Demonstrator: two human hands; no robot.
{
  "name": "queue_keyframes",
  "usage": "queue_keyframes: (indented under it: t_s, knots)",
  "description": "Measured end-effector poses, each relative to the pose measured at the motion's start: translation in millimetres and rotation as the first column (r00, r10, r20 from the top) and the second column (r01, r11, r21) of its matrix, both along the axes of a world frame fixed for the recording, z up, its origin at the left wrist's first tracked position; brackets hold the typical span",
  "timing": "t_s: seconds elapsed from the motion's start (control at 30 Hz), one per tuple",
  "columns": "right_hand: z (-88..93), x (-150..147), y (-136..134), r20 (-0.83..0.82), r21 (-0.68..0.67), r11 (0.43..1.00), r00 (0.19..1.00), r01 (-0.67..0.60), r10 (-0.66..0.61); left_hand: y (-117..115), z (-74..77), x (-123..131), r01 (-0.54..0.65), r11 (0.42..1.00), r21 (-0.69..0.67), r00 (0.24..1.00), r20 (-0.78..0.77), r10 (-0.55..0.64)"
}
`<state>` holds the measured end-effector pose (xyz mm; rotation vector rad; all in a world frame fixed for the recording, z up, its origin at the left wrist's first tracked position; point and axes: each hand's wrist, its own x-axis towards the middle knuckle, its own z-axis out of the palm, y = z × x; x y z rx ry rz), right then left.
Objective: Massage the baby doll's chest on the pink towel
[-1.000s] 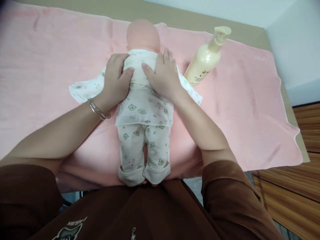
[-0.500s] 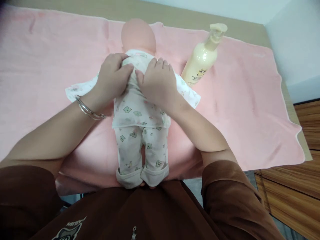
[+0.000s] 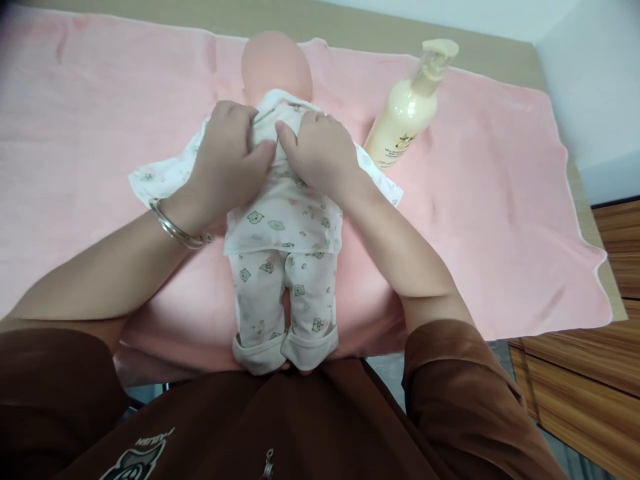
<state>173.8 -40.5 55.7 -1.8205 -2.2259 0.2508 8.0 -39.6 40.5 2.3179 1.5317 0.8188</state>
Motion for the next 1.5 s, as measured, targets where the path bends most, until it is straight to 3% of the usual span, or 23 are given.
queue_keyframes:
  t_s: [0.1, 0.2, 0.4, 0.53, 0.7, 0.83, 1.1, 1.5]
  knots:
    - [2.1, -8.5, -17.2, 0.036, 0.069, 0.998, 0.999, -0.015, 0.012, 24.4, -12.3, -4.1, -0.096, 0.988, -0.117, 0.989, 0.097, 0.108]
    - [5.7, -14.8, -30.9, 0.066, 0.134, 0.989, 0.996, -0.065, 0.057, 34.7, -20.1, -5.9, -0.117, 0.986, -0.117, 0.988, 0.088, 0.128]
    - [7.4, -3.2, -10.7, 0.017, 0.041, 0.994, 0.995, -0.100, 0.100, -7.1, 0.3, -0.1, 0.049, 0.997, 0.066, 0.992, -0.115, -0.041]
    - [2.0, 2.8, 4.1, -0.020, 0.041, 0.996, 0.997, -0.076, 0.077, -15.0, 8.1, 2.8, 0.087, 0.994, 0.073, 0.992, -0.093, -0.080]
    - [6.0, -8.0, -14.1, 0.106, 0.080, 0.993, 0.991, -0.086, 0.077, 21.7, -14.2, 1.1, -0.092, 0.991, -0.093, 0.989, 0.108, 0.102]
    - [10.8, -16.4, -29.6, 0.248, 0.166, 0.967, 0.957, -0.193, 0.148, 34.4, -25.8, 0.3, -0.185, 0.975, -0.125, 0.974, 0.111, 0.199]
    - [-2.4, -0.6, 3.7, 0.040, 0.012, 1.000, 0.999, -0.017, 0.016, 26.3, -21.9, 1.6, -0.201, 0.972, -0.119, 0.972, 0.100, 0.213]
    - [-15.5, 3.8, 10.3, -0.060, 0.087, 0.996, 0.998, 0.028, -0.023, 25.7, -19.5, 3.0, -0.219, 0.967, -0.127, 0.970, 0.079, 0.230]
